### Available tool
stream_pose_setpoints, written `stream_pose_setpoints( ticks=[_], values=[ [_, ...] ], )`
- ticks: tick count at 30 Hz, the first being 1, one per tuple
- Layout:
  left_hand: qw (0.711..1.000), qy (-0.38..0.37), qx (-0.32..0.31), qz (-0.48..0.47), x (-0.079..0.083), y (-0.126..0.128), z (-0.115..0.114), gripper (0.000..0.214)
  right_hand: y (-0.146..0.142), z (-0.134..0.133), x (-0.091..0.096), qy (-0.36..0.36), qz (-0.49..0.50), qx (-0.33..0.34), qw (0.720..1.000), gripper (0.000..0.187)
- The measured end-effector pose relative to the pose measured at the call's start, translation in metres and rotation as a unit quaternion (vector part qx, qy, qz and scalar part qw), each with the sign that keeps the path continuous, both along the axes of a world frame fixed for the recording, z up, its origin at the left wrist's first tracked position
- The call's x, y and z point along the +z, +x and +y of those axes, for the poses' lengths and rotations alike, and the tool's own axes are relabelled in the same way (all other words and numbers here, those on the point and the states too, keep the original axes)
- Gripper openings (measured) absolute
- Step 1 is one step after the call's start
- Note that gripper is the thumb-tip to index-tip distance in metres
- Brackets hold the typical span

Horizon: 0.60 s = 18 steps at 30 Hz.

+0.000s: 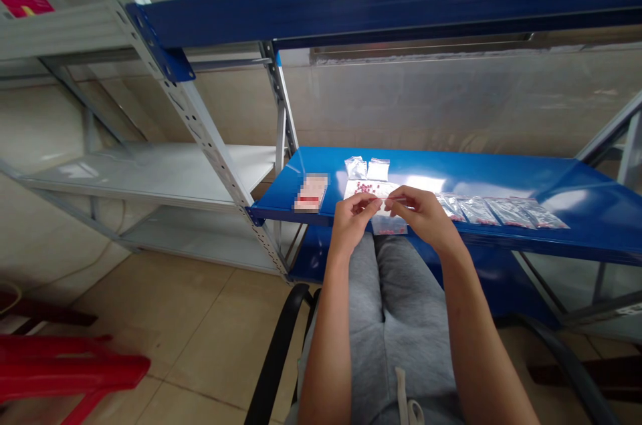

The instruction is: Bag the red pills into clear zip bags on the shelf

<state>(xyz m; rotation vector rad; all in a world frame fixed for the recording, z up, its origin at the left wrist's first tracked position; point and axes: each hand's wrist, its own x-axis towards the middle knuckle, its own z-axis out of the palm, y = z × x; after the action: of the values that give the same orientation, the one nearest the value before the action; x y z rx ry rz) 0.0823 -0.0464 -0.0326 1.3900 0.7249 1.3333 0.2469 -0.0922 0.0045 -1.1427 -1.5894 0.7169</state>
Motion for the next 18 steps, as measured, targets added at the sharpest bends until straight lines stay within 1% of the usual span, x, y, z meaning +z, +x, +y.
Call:
stream_pose_setpoints(
  ticks=[3, 6, 9, 13, 15, 18],
  values=[
    [0.998, 0.03, 0.014, 0.044, 0.0002, -0.0026, -0.0001, 0.026, -0.0003, 0.0001, -0.0005, 0.018, -0.011, -0.015, 1.0, 0.016],
    [0.996, 0.039, -0.007, 0.075, 0.0035, -0.0037, -0.0019, 0.028, 0.0006, -0.0023, 0.0025, 0.026, -0.025, -0.023, 0.999, 0.015],
    [0.995, 0.047, -0.017, 0.082, 0.0061, -0.0029, -0.0035, 0.027, 0.0023, -0.0054, 0.0065, 0.012, -0.021, -0.02, 1.0, 0.018],
    [0.996, 0.062, 0.017, 0.065, 0.0057, -0.0013, -0.004, 0.022, 0.005, -0.006, 0.0083, -0.033, -0.033, -0.012, 0.999, 0.028],
    [0.995, 0.064, 0.036, 0.07, 0.0052, -0.0004, -0.0045, 0.02, 0.0055, -0.0041, 0.007, -0.028, -0.047, -0.036, 0.998, 0.029],
    [0.993, 0.064, 0.064, 0.08, 0.0057, 0.0022, -0.006, 0.016, 0.0046, -0.0012, 0.0048, 0.002, -0.057, -0.069, 0.996, 0.028]
  ],
)
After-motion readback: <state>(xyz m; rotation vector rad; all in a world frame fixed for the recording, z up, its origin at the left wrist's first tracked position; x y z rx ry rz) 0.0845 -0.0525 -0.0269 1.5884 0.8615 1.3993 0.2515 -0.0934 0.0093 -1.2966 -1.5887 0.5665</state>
